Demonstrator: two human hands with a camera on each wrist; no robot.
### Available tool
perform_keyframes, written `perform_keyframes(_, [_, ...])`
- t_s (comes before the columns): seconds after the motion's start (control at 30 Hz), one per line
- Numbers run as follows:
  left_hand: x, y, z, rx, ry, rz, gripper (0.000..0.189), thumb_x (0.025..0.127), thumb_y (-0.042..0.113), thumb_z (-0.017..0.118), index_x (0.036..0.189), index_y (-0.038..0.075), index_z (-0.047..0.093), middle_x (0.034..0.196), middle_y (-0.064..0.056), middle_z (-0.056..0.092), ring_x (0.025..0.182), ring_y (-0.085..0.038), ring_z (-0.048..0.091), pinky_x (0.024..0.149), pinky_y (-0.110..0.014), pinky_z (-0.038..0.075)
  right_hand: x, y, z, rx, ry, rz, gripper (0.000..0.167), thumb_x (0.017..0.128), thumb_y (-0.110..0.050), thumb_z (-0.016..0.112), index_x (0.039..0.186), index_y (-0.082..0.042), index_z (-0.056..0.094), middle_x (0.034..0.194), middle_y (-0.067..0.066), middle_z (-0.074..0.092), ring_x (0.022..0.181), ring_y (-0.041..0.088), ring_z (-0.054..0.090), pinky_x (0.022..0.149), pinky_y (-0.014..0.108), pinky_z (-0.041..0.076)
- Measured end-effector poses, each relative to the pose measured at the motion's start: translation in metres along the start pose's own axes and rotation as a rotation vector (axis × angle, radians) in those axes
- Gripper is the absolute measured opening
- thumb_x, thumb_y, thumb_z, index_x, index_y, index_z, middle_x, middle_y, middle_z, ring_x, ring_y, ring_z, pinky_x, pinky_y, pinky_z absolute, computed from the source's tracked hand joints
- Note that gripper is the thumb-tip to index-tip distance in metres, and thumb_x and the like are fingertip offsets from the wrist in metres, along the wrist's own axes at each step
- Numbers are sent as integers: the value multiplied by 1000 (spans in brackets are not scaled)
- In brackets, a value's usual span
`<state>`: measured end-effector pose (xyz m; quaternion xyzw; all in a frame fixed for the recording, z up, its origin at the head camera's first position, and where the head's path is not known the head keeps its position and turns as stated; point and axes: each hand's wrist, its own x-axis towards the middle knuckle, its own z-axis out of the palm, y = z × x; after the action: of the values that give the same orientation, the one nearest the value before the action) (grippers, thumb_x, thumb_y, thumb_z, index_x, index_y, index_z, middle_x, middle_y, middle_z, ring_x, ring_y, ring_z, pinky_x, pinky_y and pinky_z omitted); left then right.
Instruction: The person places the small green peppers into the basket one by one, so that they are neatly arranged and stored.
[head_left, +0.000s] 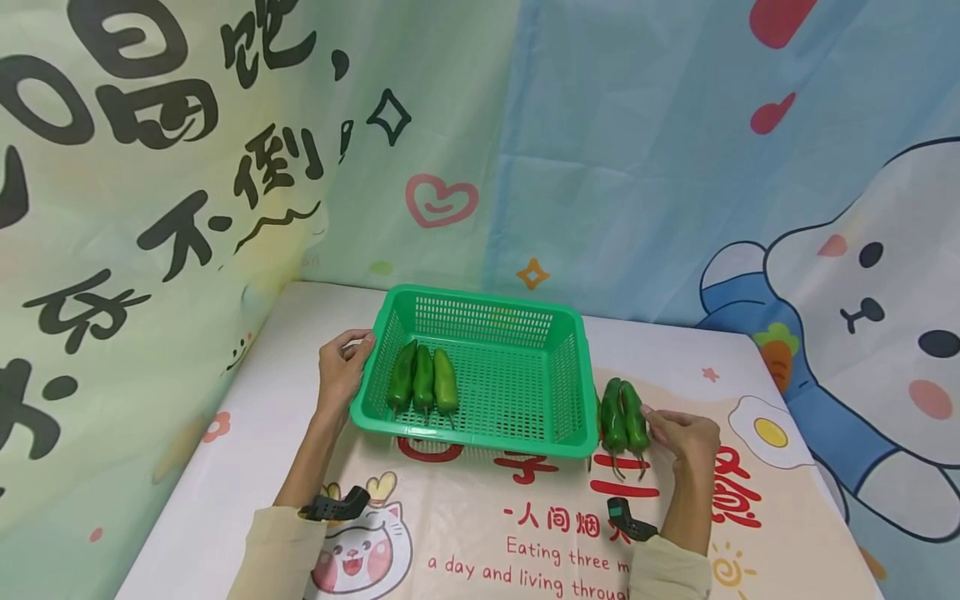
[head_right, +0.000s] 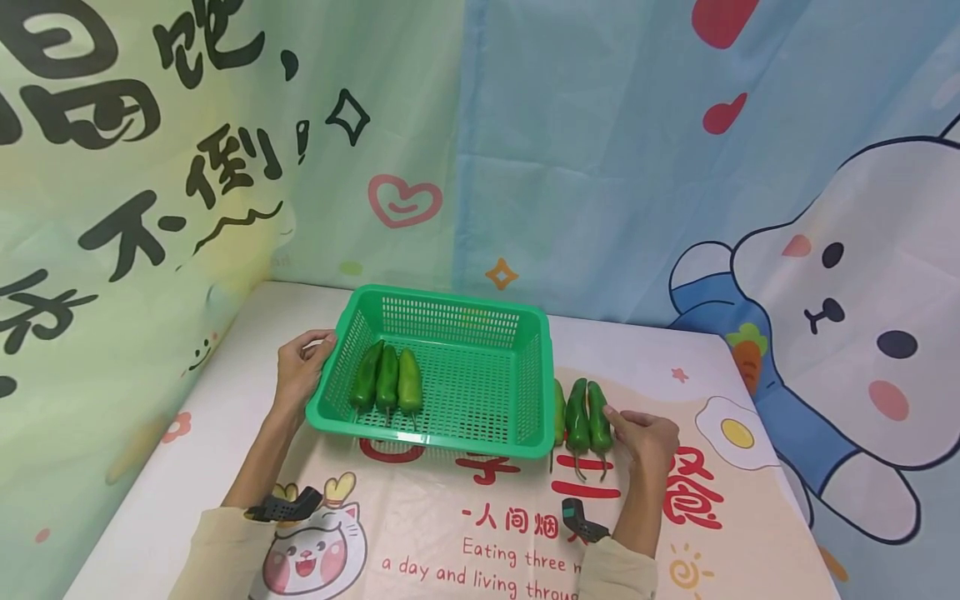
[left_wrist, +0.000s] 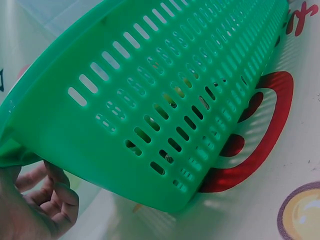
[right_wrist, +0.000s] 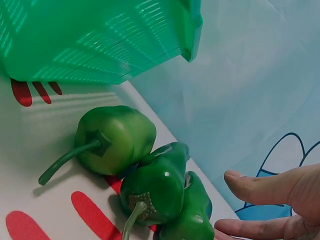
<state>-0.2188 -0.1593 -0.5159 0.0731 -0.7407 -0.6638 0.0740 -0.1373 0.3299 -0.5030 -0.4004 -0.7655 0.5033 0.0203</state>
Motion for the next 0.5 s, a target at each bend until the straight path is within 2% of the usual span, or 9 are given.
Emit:
perform_keyframes(0.1, [0, 0, 0, 0, 2, -1, 35, 112, 24, 64, 131, -3, 73, 101, -18, 81, 72, -1, 69, 66, -18, 56, 2, 3, 0, -11, -2, 3, 55, 100, -30, 81, 135, 11, 70, 135, 31, 68, 90, 18, 73, 105, 42, 51])
perform_keyframes(0.3, [0, 0, 0, 1, 4, -3, 34, 112, 24, 64, 131, -4, 73, 99, -15, 81, 72, -1, 68, 66, -18, 55, 6, 6, 2, 17, -17, 28, 54, 101, -26, 79, 137, 13, 68, 147, 33, 59, 112, 29, 67, 105, 37, 49])
perform_keyframes(0.4, [0, 0, 0, 2, 8, 0, 34, 112, 23, 64, 130, -4, 74, 96, -13, 80, 72, 0, 68, 66, -18, 55, 7, 5, 3, 7, -40, 33, 55, 102, -27, 79, 138, 12, 67, 149, 32, 57, 122, 34, 60, 100, 36, 47])
perform_keyframes(0.5, [1, -1, 0, 1, 8, -1, 34, 112, 23, 64, 130, -4, 74, 93, -8, 80, 71, 0, 67, 66, -17, 54, 7, 4, 7, -24, -52, 8, 54, 101, -28, 79, 137, 12, 68, 144, 32, 60, 119, 33, 58, 90, 33, 46])
